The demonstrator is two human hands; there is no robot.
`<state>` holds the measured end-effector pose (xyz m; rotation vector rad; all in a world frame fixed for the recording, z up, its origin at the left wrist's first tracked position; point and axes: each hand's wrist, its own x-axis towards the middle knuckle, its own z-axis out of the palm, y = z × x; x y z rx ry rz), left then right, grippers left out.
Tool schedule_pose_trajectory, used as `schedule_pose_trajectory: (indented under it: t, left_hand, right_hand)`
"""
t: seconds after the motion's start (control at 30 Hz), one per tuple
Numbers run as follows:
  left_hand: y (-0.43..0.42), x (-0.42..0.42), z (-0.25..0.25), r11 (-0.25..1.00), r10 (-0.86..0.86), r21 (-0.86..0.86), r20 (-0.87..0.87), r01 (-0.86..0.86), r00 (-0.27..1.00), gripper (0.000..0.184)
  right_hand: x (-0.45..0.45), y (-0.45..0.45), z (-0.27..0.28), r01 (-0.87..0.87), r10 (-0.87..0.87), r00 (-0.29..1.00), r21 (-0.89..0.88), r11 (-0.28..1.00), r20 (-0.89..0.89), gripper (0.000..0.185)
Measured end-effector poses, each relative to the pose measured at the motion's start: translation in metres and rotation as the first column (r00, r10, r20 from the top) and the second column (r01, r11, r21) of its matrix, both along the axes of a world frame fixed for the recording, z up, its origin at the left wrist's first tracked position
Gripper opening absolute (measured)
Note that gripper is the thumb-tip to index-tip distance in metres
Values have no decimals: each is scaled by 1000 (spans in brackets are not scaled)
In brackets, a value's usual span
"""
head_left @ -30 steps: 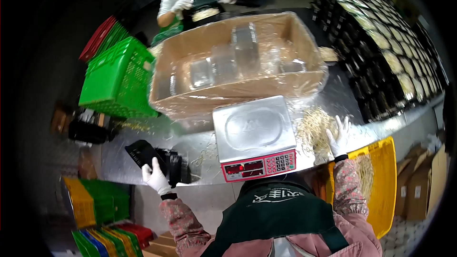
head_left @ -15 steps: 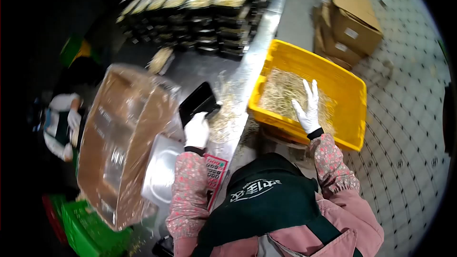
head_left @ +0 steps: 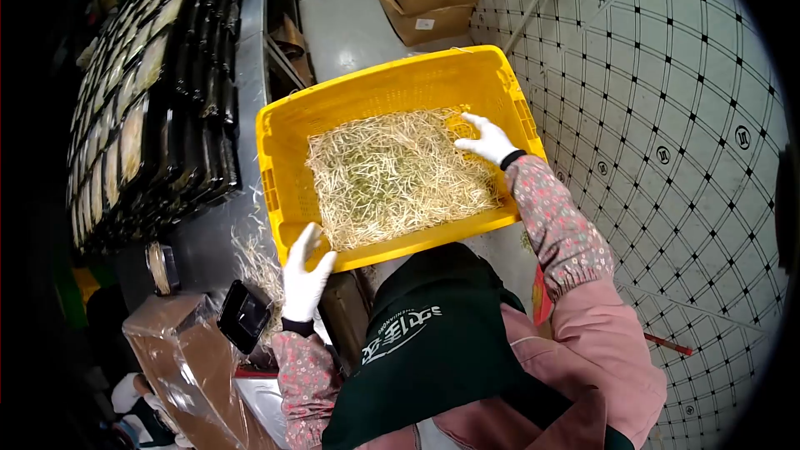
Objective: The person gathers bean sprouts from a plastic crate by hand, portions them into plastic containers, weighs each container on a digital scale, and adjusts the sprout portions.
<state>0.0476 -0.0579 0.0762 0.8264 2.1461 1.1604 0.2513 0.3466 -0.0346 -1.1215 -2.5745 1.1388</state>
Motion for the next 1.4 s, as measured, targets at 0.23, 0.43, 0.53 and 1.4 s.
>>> schedule_pose_trajectory:
  t: [0.23,0.43,0.53,1.4]
  left_hand:
    - [110,12,-105,847,-323,-248,463,471,825,63]
    - [140,31,-169,795,-282,-250,655,553,701,66]
    - [147,39,-179,783,-252,-243,717,572,650,64]
    - [178,76,-226,837,350,-459,868,299,353,85]
  right_hand:
    - [-1,4,-108,-445,582,474,-391,806,661,117]
    - [28,-35,-138,-420,389,661,-113,901,642,106]
    - [12,-25,-119,-389,549,489,-394,833,677,98]
    - [-8,-5,-154,108,742,484,-873,475,464,122]
